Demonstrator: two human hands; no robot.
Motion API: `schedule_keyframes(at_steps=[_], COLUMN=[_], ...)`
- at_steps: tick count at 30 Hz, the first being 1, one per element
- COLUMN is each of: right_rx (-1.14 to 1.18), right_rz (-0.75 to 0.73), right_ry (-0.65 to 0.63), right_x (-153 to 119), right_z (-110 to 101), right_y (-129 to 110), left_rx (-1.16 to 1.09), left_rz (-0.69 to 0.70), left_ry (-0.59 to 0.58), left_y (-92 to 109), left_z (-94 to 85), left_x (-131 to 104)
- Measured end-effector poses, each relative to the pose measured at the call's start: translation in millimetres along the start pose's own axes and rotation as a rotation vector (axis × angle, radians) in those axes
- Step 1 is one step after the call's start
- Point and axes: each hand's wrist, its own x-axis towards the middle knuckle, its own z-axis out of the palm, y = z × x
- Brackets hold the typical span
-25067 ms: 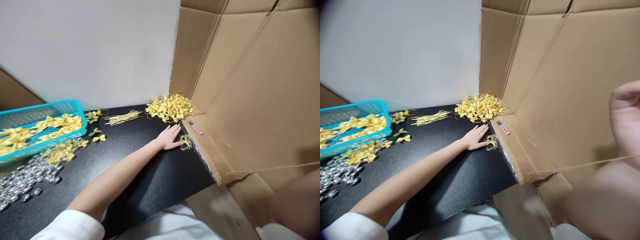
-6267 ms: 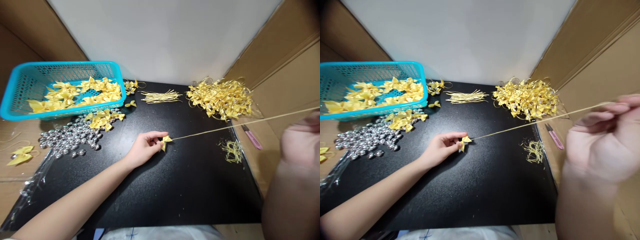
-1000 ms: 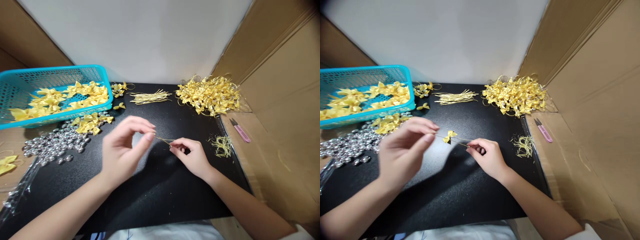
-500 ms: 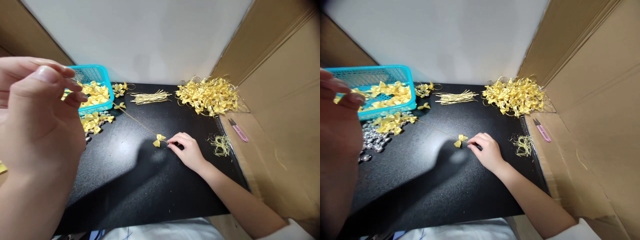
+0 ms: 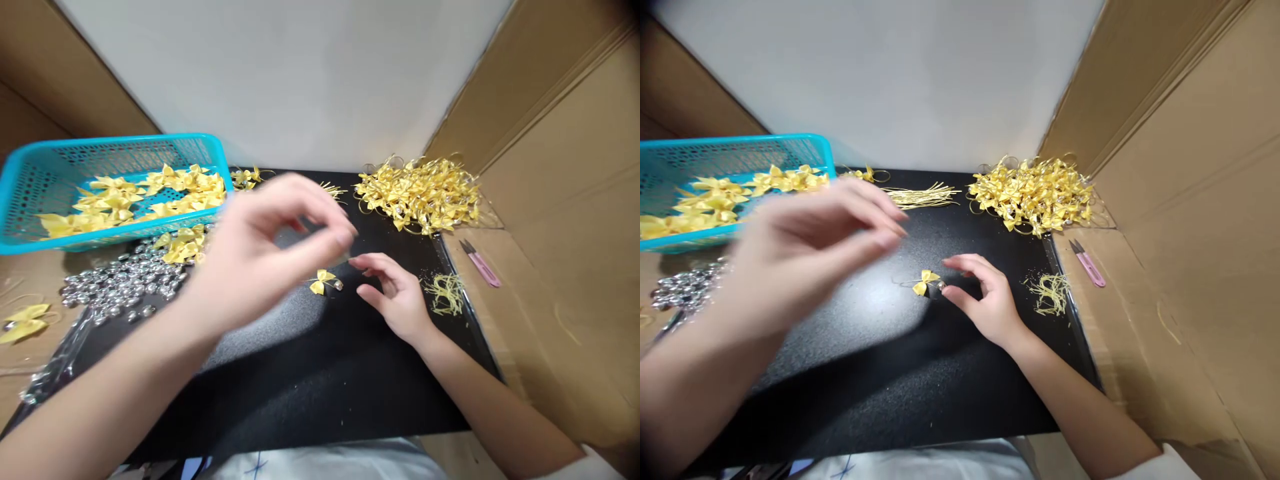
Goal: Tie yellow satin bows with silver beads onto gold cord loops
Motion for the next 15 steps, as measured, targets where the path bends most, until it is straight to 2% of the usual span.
schedule_keyframes(at_steps=[1, 3, 6, 9, 11, 15], right_rx=[0.075, 0.172, 0.210, 0.245, 0.304, 0.385], right_rz=[0.013, 0.043, 0.067, 0.049, 0.007, -0.105], right_ry=[-0.014, -0.022, -0.005, 0.024, 0.088, 0.246], right_x=[-0.2, -0.7, -0.7, 0.9, 3.0, 8.7], right_z=[-0.5, -0.7, -1.9, -10.0, -20.1, -42.9], right_y=[-3.9, -10.9, -17.1, -19.4, -22.1, -34.6], left_rx=[-0.037, -0.048, -0.087, -0.069, 0.029, 0.247], left_rz=[-0.018, -0.057, -0.088, -0.041, -0.011, -0.110], left_ry=[-0.091, -0.169, -0.206, -0.238, -0.266, -0.411], left_y=[1.0, -2.5, -13.4, -27.7, -42.5, -78.4], left_z=[15.9, 39.7, 53.0, 47.3, 38.6, 23.7], left_x=[-1.6, -7.9, -15.0, -15.1, -16.4, -31.9])
